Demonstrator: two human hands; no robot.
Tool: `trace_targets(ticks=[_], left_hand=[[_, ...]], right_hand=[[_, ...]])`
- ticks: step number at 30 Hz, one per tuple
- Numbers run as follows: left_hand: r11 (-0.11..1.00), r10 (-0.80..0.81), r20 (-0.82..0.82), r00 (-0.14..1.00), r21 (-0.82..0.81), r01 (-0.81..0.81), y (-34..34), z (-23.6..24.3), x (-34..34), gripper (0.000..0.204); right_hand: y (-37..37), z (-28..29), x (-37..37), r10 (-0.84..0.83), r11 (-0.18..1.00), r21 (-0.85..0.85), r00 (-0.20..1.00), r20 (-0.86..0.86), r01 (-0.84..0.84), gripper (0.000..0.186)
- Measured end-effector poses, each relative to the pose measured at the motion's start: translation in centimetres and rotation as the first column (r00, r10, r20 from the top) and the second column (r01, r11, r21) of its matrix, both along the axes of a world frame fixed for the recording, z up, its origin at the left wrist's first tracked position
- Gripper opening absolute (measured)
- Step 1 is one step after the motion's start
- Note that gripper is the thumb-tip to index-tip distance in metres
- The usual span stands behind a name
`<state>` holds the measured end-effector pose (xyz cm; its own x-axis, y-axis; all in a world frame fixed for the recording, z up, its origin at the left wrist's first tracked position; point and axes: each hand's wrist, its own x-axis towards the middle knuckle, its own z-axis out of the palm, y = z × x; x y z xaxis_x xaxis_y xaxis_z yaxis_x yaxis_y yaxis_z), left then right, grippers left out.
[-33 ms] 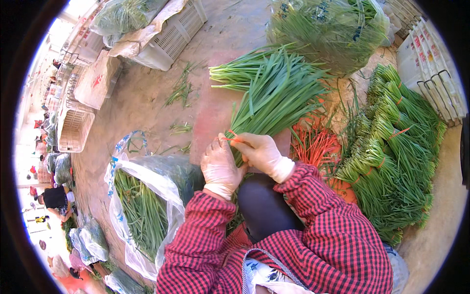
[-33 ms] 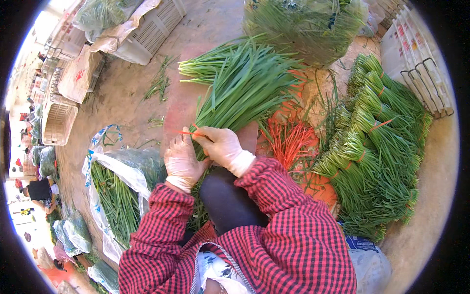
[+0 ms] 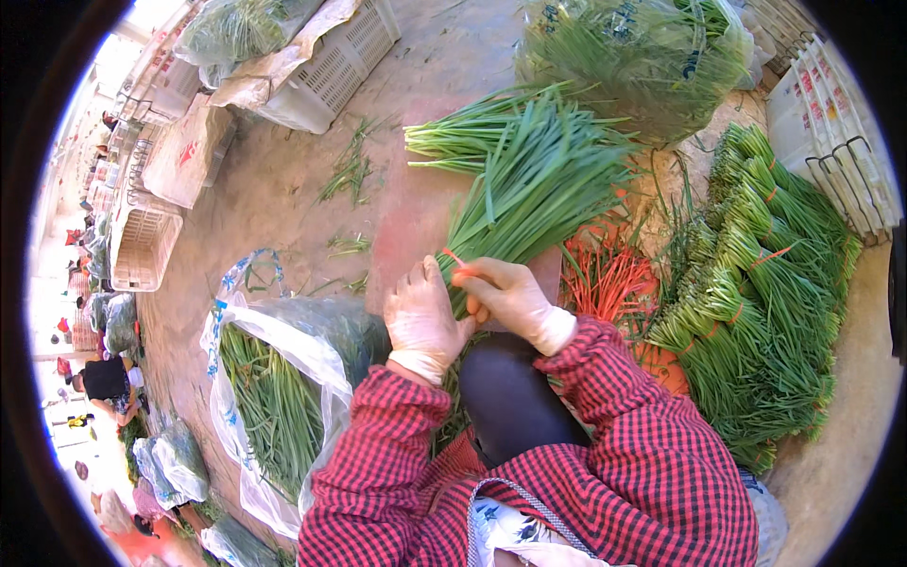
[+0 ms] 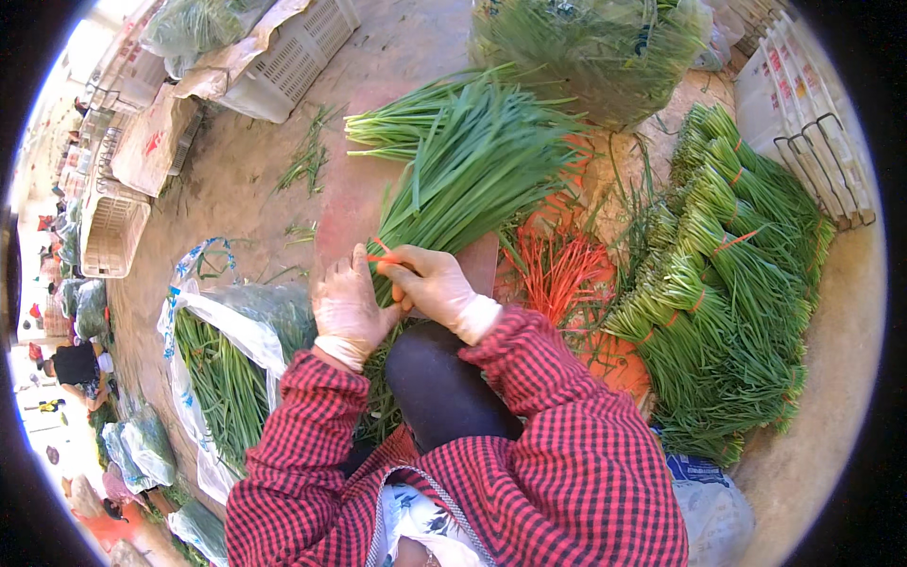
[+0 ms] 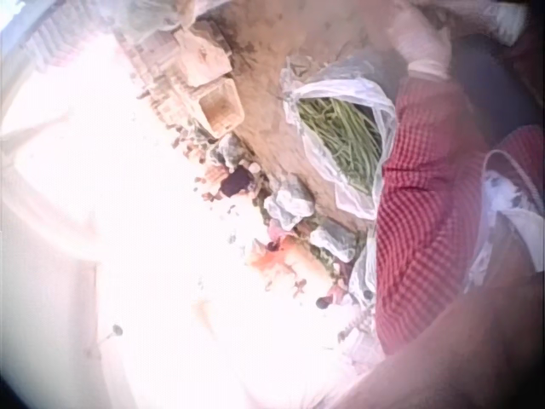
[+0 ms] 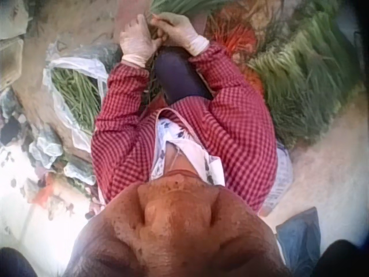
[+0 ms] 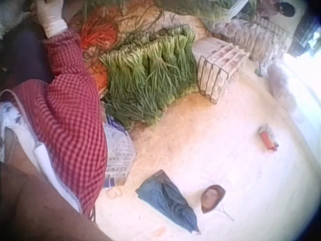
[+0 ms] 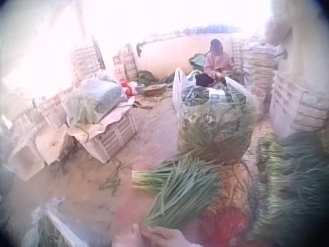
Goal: The person gathers green onions from a large sack, aligns them into bundles, and ties each bundle with a red rubber band. The person places the finished bundles on a nearby surface and repeats the process.
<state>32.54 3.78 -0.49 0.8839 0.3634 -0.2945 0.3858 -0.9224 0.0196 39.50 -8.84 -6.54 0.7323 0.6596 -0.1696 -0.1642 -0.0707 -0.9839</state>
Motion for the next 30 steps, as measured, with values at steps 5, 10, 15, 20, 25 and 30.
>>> trace_targets(ticks=[5, 10, 15, 20, 25, 30], left_hand=[[0.986, -0.157, 0.048, 0.986, 0.067, 0.153, -0.3, 0.2, 1.3, 0.128], [0.975, -0.025, 0.023, 0.999, -0.219, 0.03, -1.9, -1.3, 2.2, 0.136], [0.995, 0.002, -0.133, 0.991, -0.103, -0.016, -1.7, -3.6, 2.3, 0.111], [0.984, -0.023, 0.043, 0.999, -0.173, 0.03, 0.7, -4.9, 2.3, 0.095], [0.934, 0.025, 0.163, 0.986, -0.355, 0.035, 1.1, -2.7, 1.2, 0.109], [0.926, 0.14, 0.178, 0.974, -0.371, -0.065, 0.7, 0.5, -0.9, 0.116]], right_hand=[[-5.2, -1.9, -2.3, 0.004, 0.983, 0.172, 0.926, -0.378, 0.066, 0.037], [-6.0, -2.3, -3.8, -0.127, 0.98, 0.12, 0.967, -0.222, 0.157, 0.042], [-3.1, 0.2, -3.9, -0.162, 0.979, 0.085, 0.958, -0.235, 0.186, 0.033], [0.2, 2.9, -2.6, 0.01, 0.993, 0.113, 0.984, 0.175, -0.03, 0.024], [-3.2, 3.3, 0.2, -0.276, 0.955, 0.12, 0.961, 0.013, 0.273, 0.02], [-2.9, 3.6, 0.5, -0.222, 0.973, -0.078, 0.972, -0.076, 0.216, 0.022]])
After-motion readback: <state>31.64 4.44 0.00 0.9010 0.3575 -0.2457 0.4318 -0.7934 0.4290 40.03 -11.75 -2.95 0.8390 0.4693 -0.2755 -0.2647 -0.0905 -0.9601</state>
